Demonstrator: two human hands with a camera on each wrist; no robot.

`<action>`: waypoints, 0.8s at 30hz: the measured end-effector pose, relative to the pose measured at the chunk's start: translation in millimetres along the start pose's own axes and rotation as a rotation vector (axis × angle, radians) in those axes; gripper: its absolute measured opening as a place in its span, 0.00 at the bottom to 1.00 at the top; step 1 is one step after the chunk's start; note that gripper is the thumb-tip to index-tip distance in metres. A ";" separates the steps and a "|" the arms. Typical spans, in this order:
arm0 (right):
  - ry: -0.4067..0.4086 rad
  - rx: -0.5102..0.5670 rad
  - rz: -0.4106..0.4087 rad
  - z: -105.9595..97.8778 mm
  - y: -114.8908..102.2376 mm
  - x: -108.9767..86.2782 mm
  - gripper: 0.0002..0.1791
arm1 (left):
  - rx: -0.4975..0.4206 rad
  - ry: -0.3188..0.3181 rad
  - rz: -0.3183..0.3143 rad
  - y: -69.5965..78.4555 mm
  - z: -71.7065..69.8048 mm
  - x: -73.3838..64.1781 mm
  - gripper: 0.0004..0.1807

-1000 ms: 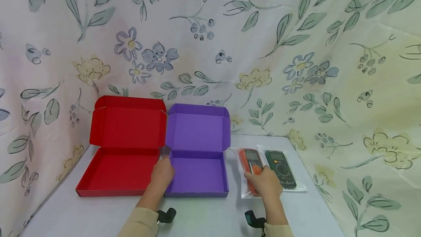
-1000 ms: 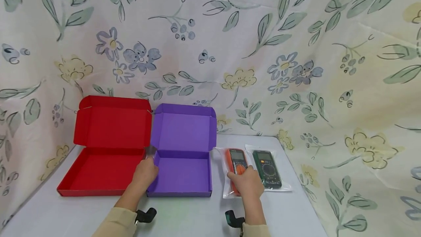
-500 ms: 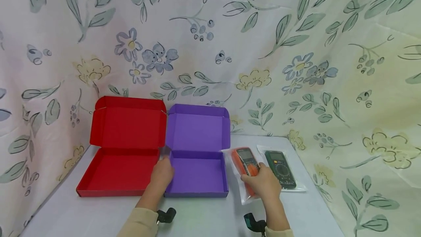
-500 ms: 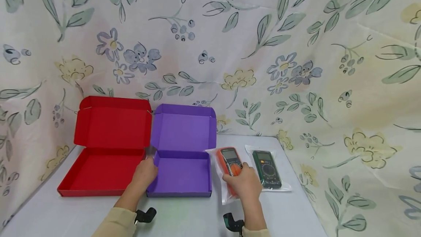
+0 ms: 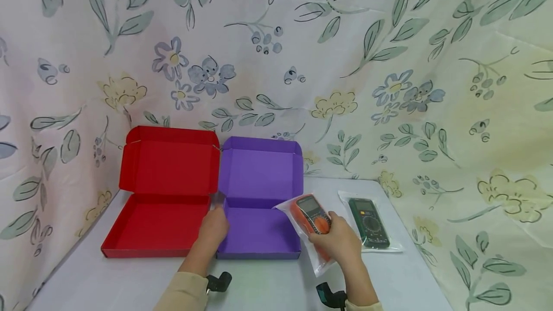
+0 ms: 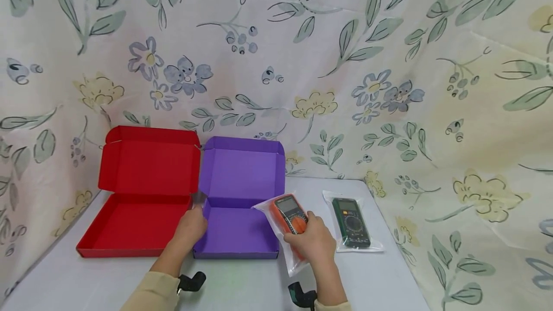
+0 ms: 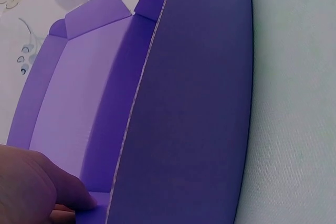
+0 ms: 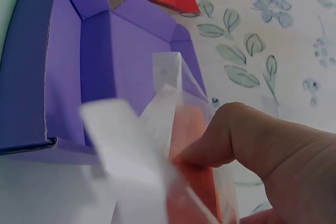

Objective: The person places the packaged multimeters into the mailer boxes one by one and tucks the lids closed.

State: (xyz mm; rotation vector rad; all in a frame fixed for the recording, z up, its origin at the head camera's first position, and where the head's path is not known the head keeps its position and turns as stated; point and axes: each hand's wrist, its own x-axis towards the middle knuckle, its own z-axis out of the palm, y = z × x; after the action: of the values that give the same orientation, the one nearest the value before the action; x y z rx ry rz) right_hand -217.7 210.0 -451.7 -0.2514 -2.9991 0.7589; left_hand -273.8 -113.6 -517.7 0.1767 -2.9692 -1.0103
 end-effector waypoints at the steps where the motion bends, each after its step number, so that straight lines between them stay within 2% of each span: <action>1: -0.001 0.002 -0.009 1.0 -1.0 0.0 0.51 | 0.003 0.002 -0.001 0.0 0.3 0.0 0.10; 6: -0.013 0.013 -0.053 5.7 -5.8 -0.1 0.50 | 0.020 0.009 0.010 1.1 1.5 0.6 0.09; 19: -0.062 0.009 -0.095 11.5 -17.8 -2.4 0.53 | 0.012 0.023 0.044 0.3 -1.3 -1.4 0.12; 24: -0.086 -0.019 -0.163 16.4 -21.1 -0.7 0.55 | 0.008 0.022 0.041 0.5 -1.8 -1.9 0.12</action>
State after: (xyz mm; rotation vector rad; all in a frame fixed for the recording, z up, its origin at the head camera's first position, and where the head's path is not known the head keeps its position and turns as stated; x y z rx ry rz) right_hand -221.3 183.9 -456.1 0.0268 -3.0591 0.7437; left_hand -271.9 -114.1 -515.9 0.1257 -2.9449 -0.9852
